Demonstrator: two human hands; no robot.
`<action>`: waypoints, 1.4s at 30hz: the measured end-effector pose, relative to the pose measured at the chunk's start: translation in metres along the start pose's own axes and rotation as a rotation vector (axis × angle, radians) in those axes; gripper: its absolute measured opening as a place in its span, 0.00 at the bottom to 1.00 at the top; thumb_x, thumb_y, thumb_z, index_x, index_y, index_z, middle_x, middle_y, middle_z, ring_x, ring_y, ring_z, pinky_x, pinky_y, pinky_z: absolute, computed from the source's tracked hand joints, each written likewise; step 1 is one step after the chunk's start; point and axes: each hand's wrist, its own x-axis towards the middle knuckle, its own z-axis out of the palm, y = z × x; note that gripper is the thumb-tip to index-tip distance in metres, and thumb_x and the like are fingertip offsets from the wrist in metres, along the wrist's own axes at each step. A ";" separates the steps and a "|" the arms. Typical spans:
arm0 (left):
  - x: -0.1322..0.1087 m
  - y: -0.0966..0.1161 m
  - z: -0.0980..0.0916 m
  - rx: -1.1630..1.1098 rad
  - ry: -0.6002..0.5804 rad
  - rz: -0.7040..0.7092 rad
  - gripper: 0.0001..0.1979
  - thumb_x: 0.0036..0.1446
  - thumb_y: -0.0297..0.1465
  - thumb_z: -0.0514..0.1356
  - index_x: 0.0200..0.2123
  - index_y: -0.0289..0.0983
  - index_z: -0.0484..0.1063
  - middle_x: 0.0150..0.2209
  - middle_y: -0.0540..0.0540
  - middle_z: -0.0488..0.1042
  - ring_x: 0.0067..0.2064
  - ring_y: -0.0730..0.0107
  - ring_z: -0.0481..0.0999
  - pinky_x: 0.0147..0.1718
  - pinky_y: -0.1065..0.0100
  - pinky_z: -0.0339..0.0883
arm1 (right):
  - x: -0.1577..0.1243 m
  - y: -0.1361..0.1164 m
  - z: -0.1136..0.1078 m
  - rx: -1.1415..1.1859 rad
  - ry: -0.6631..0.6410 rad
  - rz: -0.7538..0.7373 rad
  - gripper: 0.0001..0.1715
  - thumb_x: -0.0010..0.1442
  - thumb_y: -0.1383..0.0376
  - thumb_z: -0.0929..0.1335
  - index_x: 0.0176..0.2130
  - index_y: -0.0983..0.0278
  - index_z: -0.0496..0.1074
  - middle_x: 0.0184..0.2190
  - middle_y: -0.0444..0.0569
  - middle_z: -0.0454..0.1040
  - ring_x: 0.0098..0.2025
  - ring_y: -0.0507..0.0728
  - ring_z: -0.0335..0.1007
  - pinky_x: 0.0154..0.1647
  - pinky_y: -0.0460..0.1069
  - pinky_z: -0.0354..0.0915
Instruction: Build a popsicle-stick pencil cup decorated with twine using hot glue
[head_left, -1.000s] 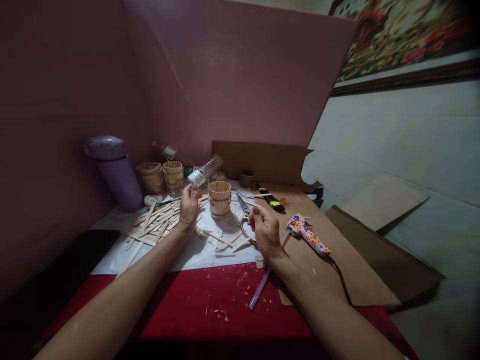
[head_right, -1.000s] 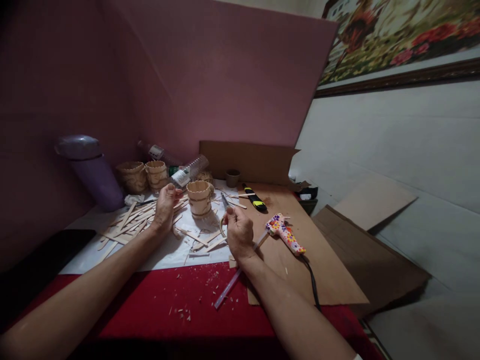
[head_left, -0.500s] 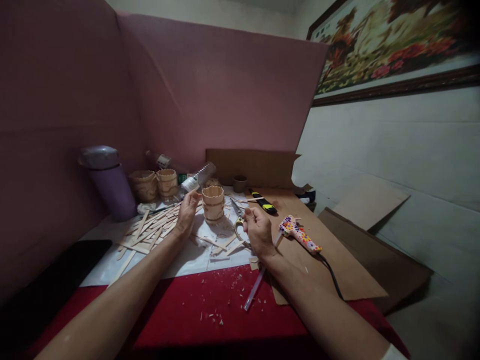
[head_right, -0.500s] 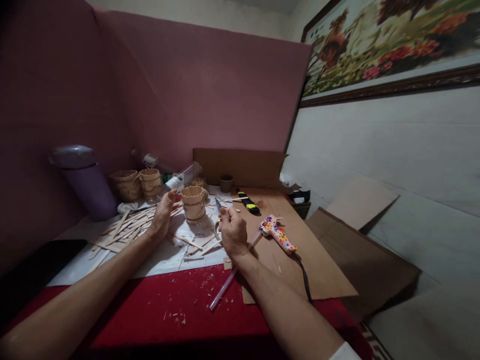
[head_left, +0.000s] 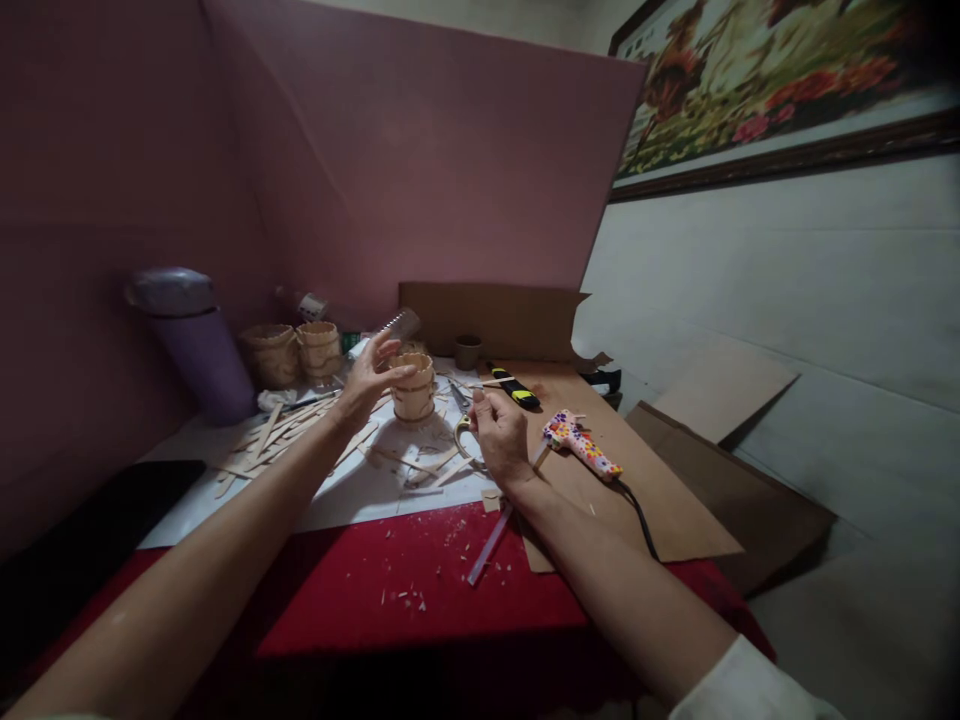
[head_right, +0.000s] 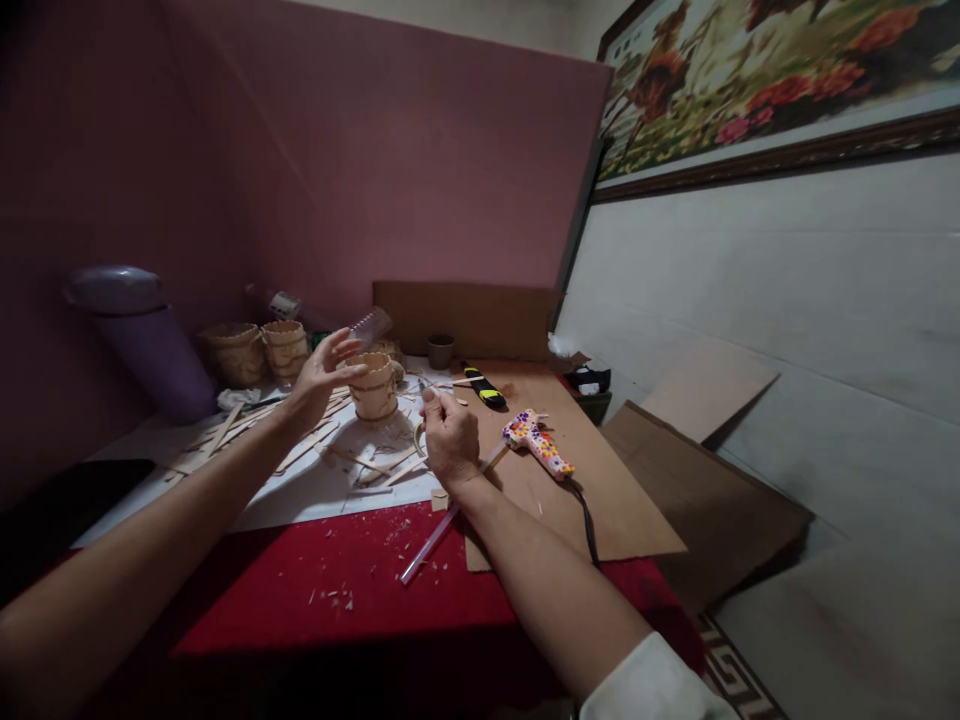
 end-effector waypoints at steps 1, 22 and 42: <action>0.001 0.002 0.002 0.008 -0.019 -0.001 0.44 0.37 0.40 0.73 0.60 0.42 0.66 0.60 0.37 0.68 0.64 0.48 0.65 0.59 0.51 0.62 | 0.001 0.000 0.000 -0.008 0.006 -0.011 0.27 0.66 0.47 0.61 0.23 0.60 0.67 0.19 0.44 0.70 0.23 0.54 0.66 0.27 0.47 0.58; 0.031 0.023 -0.018 0.018 -0.316 -0.186 0.32 0.29 0.25 0.73 0.46 0.37 0.79 0.46 0.37 0.80 0.48 0.52 0.78 0.47 0.56 0.72 | 0.003 -0.005 0.002 -0.041 0.005 -0.054 0.26 0.66 0.48 0.61 0.22 0.58 0.64 0.19 0.45 0.69 0.24 0.55 0.67 0.25 0.47 0.57; 0.010 0.022 0.004 0.218 -0.161 -0.048 0.44 0.29 0.32 0.76 0.56 0.41 0.73 0.54 0.38 0.72 0.58 0.45 0.71 0.53 0.49 0.69 | -0.001 -0.005 0.000 -0.083 -0.003 -0.073 0.26 0.66 0.48 0.62 0.22 0.59 0.67 0.17 0.44 0.69 0.22 0.54 0.65 0.27 0.48 0.58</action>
